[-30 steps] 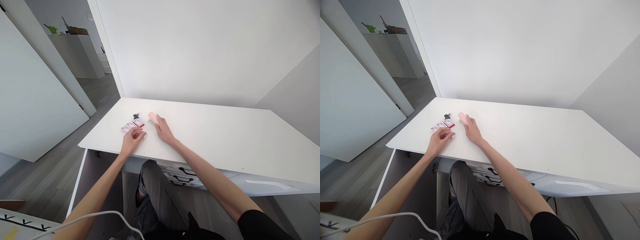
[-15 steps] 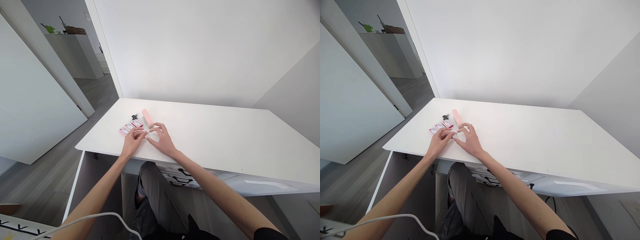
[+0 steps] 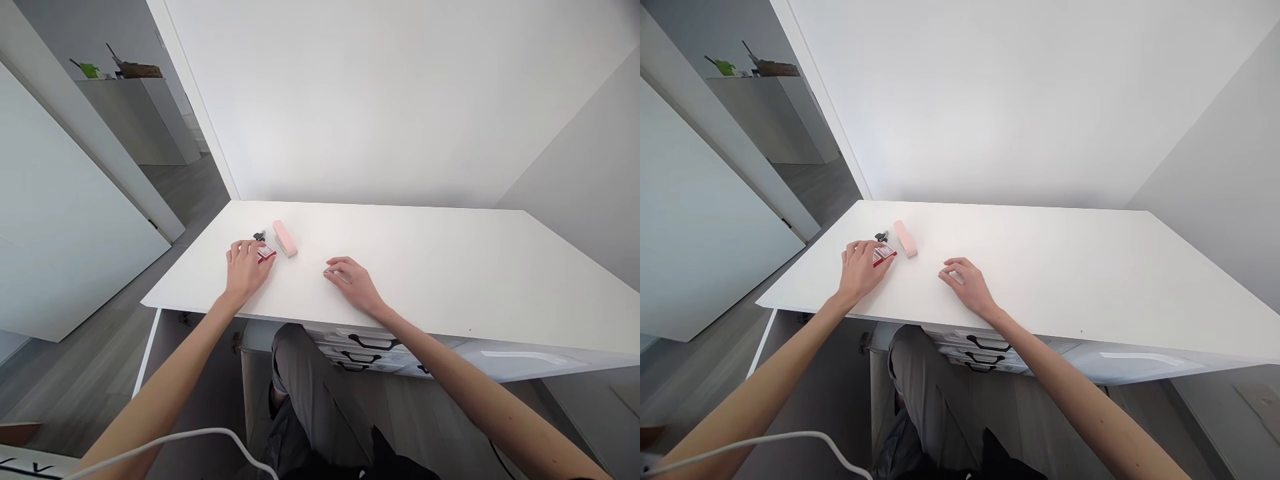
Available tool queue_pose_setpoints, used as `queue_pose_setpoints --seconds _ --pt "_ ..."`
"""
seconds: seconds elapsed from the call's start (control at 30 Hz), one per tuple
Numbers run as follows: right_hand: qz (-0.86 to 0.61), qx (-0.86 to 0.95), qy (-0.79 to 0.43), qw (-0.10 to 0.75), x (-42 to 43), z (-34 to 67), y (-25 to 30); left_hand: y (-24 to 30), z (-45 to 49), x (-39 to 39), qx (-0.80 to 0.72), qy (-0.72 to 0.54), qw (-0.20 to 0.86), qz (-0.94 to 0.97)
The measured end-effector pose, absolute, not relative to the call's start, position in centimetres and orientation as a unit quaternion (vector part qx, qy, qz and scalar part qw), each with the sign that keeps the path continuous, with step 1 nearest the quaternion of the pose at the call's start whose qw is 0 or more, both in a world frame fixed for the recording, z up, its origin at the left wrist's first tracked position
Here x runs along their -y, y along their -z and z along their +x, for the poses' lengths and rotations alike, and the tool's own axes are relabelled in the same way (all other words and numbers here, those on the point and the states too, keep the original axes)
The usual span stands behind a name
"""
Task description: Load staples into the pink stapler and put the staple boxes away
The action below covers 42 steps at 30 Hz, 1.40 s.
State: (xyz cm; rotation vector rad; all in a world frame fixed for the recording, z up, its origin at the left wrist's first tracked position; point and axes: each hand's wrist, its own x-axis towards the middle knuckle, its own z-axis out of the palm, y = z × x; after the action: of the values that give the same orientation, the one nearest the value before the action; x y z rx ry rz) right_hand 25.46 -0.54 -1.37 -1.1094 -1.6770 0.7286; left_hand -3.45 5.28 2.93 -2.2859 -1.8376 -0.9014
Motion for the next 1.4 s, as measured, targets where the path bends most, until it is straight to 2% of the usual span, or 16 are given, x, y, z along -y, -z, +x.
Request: queue_pose_setpoints --seconds 0.13,0.33,0.53,0.7,0.9,1.07,1.2,1.4 --pt "-0.478 0.671 -0.318 0.470 2.0 28.4 1.4 -2.5 -4.8 -7.7 0.615 0.238 0.063 -0.749" --pt "-0.482 0.663 -0.331 0.467 3.4 29.9 1.3 -1.8 -4.6 -8.7 0.624 0.220 0.075 -0.746" --pt "-0.476 0.662 -0.332 0.475 3.3 29.7 1.2 -3.2 -3.1 -5.5 0.595 0.238 0.122 -0.758" --pt "-0.470 0.645 -0.350 0.491 3.4 29.7 1.2 -2.7 -0.2 -1.2 0.545 0.244 0.118 -0.794" --pt "-0.480 0.641 -0.352 0.485 3.5 29.7 0.9 -2.0 3.5 0.4 0.509 0.161 0.067 -0.843" --pt "-0.485 0.630 -0.367 0.483 3.5 29.8 0.7 -2.5 3.6 -0.7 0.466 0.100 -0.038 -0.878" --pt "-0.481 0.618 -0.402 0.474 3.6 29.9 0.3 -2.3 3.1 -0.8 0.469 0.145 -0.104 -0.865" --pt "-0.453 0.652 -0.424 0.436 4.0 29.9 -0.4 -1.4 3.7 -0.2 0.483 0.241 -0.147 -0.829"
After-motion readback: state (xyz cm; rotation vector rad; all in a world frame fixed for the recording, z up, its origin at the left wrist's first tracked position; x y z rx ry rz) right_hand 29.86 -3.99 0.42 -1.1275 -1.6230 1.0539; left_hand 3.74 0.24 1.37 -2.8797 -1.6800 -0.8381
